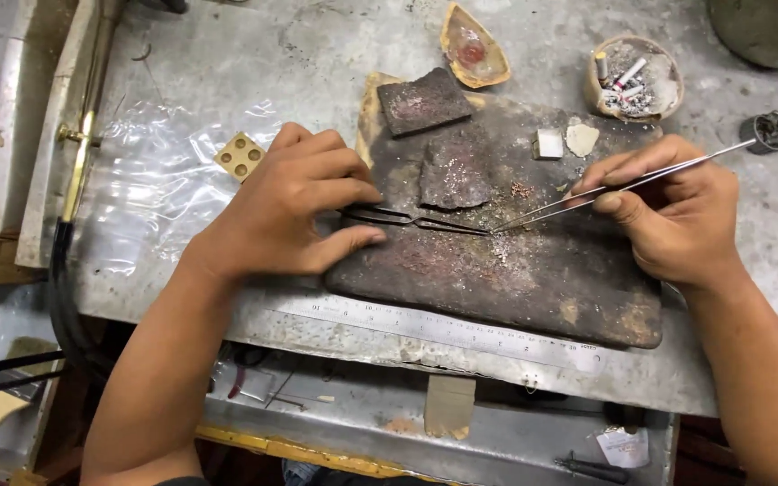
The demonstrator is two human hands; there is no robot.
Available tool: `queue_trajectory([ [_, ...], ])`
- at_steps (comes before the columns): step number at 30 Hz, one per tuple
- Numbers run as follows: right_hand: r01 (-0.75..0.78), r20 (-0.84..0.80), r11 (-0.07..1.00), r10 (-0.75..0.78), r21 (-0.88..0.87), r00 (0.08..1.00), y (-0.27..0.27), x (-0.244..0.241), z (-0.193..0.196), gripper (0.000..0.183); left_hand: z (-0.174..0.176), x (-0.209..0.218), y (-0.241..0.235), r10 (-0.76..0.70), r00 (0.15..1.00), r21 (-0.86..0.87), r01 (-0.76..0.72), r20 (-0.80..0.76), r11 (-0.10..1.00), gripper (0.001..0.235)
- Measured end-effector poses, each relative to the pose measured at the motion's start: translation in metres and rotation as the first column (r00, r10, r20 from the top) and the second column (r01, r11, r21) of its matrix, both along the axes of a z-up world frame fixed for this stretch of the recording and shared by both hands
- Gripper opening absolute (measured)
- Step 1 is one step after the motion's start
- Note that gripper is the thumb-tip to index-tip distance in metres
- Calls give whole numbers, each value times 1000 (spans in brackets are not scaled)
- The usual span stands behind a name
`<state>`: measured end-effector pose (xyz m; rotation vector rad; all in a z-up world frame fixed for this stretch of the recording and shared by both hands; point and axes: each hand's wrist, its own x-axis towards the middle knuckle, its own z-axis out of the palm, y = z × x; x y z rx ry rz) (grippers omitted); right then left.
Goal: The person uses a torch and tweezers to solder small metal pieces onto a larger metal rod. They repeatedly heat the joint and apply solder to secure the components together.
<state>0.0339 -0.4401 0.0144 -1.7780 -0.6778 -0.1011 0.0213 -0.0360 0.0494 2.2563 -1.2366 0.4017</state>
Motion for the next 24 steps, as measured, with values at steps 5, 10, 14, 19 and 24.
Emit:
queue_trajectory([
  [5, -4, -51, 999, 6, 49, 999, 1, -3, -1, 21, -1, 1, 1, -3, 1000, 2, 3, 2, 1000, 21],
  [10, 6, -85, 997, 1, 72, 996, 2, -3, -1, 21, 0, 1, -1, -23, 1000, 7, 23, -2, 1000, 9],
  [14, 29, -70, 997, -24, 72, 997, -1, 0, -2, 21, 0, 1, -3, -16, 999, -4, 16, -36, 1000, 8],
  [19, 99, -60, 993, -95, 67, 994, -1, -2, 3, 22, -1, 1, -2, -15, 999, -17, 14, -45, 1000, 7],
  [24, 63, -35, 993, -60, 96, 998, -2, 1, 5, 22, 1, 1, -2, -4, 998, -17, 3, -59, 1000, 6],
])
